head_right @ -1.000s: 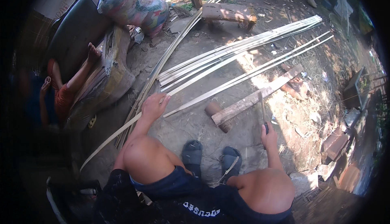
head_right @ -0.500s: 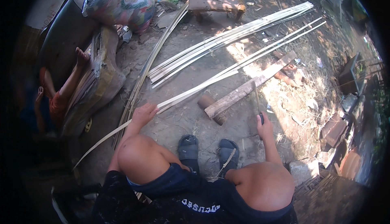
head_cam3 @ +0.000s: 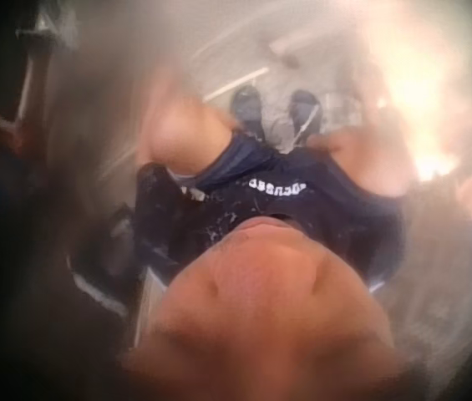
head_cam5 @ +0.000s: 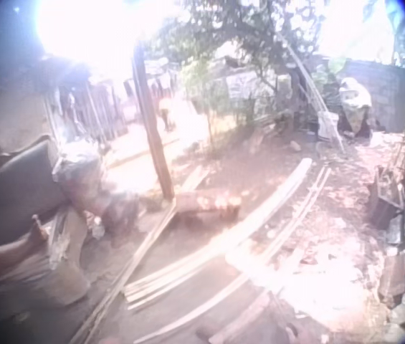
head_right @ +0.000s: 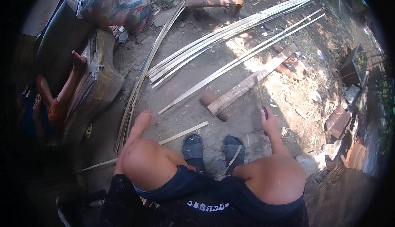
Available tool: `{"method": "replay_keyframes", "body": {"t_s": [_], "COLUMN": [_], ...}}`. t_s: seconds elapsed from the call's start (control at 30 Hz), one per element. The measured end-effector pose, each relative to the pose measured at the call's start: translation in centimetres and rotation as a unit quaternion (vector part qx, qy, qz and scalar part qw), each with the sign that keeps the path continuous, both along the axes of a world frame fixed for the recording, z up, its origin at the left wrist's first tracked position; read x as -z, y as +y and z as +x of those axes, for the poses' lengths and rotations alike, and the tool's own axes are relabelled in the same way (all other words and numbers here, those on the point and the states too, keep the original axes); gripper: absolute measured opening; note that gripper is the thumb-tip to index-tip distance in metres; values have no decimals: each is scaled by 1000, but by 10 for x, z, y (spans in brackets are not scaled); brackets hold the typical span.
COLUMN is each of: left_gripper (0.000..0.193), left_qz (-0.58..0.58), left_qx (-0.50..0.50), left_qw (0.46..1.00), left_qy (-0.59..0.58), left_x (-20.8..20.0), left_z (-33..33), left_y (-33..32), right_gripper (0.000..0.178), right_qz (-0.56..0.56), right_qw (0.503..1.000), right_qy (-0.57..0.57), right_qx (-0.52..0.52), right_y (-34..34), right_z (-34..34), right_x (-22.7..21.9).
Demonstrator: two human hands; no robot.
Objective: The person splits long bamboo strips into thinner pieces using a machete and a wooden block. They repeatedly position the strips, strike them with the machete, and separate the resulting slats, occasionally inspecting the split edges.
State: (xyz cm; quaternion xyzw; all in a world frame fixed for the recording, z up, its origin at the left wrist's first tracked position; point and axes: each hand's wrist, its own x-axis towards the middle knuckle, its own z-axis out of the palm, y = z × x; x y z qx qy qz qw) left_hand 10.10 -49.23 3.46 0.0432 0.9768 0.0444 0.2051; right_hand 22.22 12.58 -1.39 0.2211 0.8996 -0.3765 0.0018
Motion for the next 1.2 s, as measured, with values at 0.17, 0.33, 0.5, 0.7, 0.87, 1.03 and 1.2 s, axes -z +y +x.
{"method": "replay_keyframes", "body": {"t_s": [0.17,0.33,0.5,0.7,0.87,1.03,1.2], "left_gripper": [44,33,12,22,26,28,33], "left_qz": [95,250,413,464,425,376,394], "left_qx": [15,71,16,-12,-80,-142,-69], "left_qw": [995,955,854,881,858,851,888], "left_qy": [17,141,316,88,-277,-338,-227], "left_x": [43,14,-110,-86,-27,-6,14], "left_z": [-19,-46,-40,-29,-20,-2,14], "left_y": [81,115,142,173,211,214,208], "right_gripper": [45,47,53,51,50,46,46], "right_qz": [-3,1,-46,-285,-391,-475,-529], "right_qw": [1000,999,998,949,904,880,837], "right_qy": [1,-21,38,27,127,3,-134], "right_qx": [15,35,25,134,121,31,29], "right_y": [-4,16,1,-39,-54,-85,-99], "right_z": [-6,13,7,6,8,21,30], "right_x": [-3,-18,-8,-41,-20,-43,-35]}}
